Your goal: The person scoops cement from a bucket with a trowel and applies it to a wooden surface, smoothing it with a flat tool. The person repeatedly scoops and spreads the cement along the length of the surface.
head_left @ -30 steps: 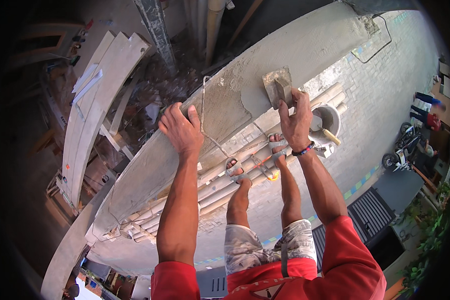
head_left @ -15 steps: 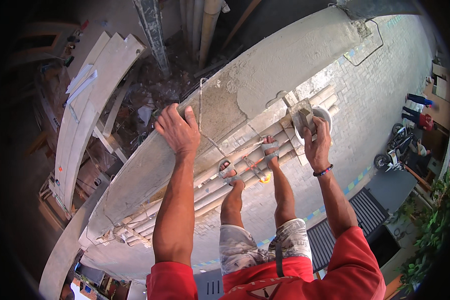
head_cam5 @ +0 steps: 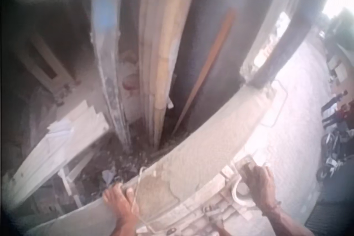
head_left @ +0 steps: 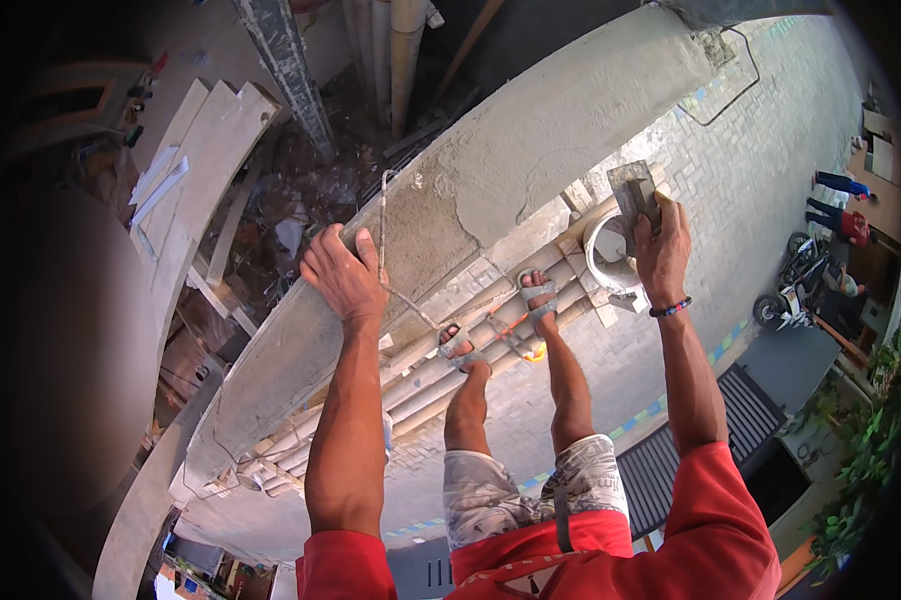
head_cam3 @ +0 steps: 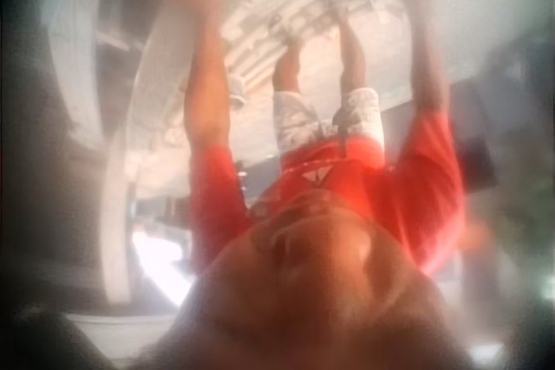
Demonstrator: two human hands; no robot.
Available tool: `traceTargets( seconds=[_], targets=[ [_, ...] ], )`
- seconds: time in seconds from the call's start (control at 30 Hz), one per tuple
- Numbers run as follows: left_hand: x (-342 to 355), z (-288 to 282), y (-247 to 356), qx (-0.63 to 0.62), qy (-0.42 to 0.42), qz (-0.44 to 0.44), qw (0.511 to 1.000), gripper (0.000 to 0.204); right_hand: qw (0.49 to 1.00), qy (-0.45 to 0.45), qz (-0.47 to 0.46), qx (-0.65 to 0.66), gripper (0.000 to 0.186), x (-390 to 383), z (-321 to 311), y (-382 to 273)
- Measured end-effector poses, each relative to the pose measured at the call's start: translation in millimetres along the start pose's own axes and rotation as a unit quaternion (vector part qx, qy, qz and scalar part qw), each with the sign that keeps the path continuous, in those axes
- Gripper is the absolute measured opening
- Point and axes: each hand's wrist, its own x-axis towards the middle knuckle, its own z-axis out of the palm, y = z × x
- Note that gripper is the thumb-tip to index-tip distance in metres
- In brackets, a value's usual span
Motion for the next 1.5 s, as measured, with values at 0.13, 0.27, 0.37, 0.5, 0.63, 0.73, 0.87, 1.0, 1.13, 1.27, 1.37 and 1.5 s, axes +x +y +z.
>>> traceTargets(
  seconds=[0.13, 0.27, 0.37, 0.5, 0.63, 0.73, 0.87, 1.0, 1.13, 1.27, 1.37, 1.5],
  targets=[
    [-0.2, 2.8, -1.6, -0.009, 0.011, 0.006, 1.000, 0.035, 0.991, -0.057, -0.103, 0.068, 0.038, -29.7, 6.1, -32.0],
    [0.7, 4.8, 5.9, -0.025, 0.006, 0.004, 1.000, 0.035, 0.957, -0.089, -0.271, 0.052, 0.040, -19.0, 43.4, -68.5],
    [0.7, 4.5, 2.0, -0.032, 0.016, 0.002, 0.999, 0.034, 0.964, -0.039, -0.263, 0.012, 0.039, 26.4, 53.4, -63.0],
    [-0.3, 4.5, 0.8, -0.023, 0.013, 0.008, 1.000, 0.037, 0.990, 0.073, -0.118, -0.024, 0.035, 82.9, 22.0, -7.1],
    [0.9, 3.9, 1.0, -0.018, 0.013, 0.015, 1.000, 0.040, 0.987, 0.123, 0.042, -0.095, 0.033, 80.4, -21.6, 83.1],
    [0.6, 2.8, -2.0, -0.008, 0.009, 0.015, 1.000, 0.041, 0.993, 0.084, 0.086, -0.003, 0.033, 68.1, -35.4, 78.8],
    [0.7, 3.5, 0.6, -0.012, -0.002, 0.013, 1.000, 0.039, 0.996, 0.089, 0.005, 0.000, 0.036, 103.5, -27.7, 41.0],
    [0.6, 0.3, 4.8, -0.004, -0.017, -0.002, 1.000, 0.036, 0.987, 0.124, 0.092, 0.047, 0.036, 140.8, -0.9, 29.0],
    [1.6, -0.6, 3.9, -0.002, -0.020, -0.005, 1.000, 0.037, 0.994, 0.093, 0.028, 0.058, 0.034, 99.7, 37.2, -12.0],
    [1.1, 1.3, -0.4, -0.010, -0.018, -0.006, 1.000, 0.038, 0.990, -0.033, -0.088, 0.107, 0.034, 17.3, 62.0, -80.1],
    [1.8, 2.5, 1.6, -0.009, -0.002, -0.001, 1.000, 0.047, 0.974, -0.124, -0.150, 0.119, 0.038, -41.8, 64.1, -95.1],
    [1.4, 6.5, -3.0, -0.009, -0.001, -0.008, 1.000, 0.045, 0.968, -0.196, -0.140, 0.068, 0.042, -82.2, 37.0, -64.5]
  ],
)
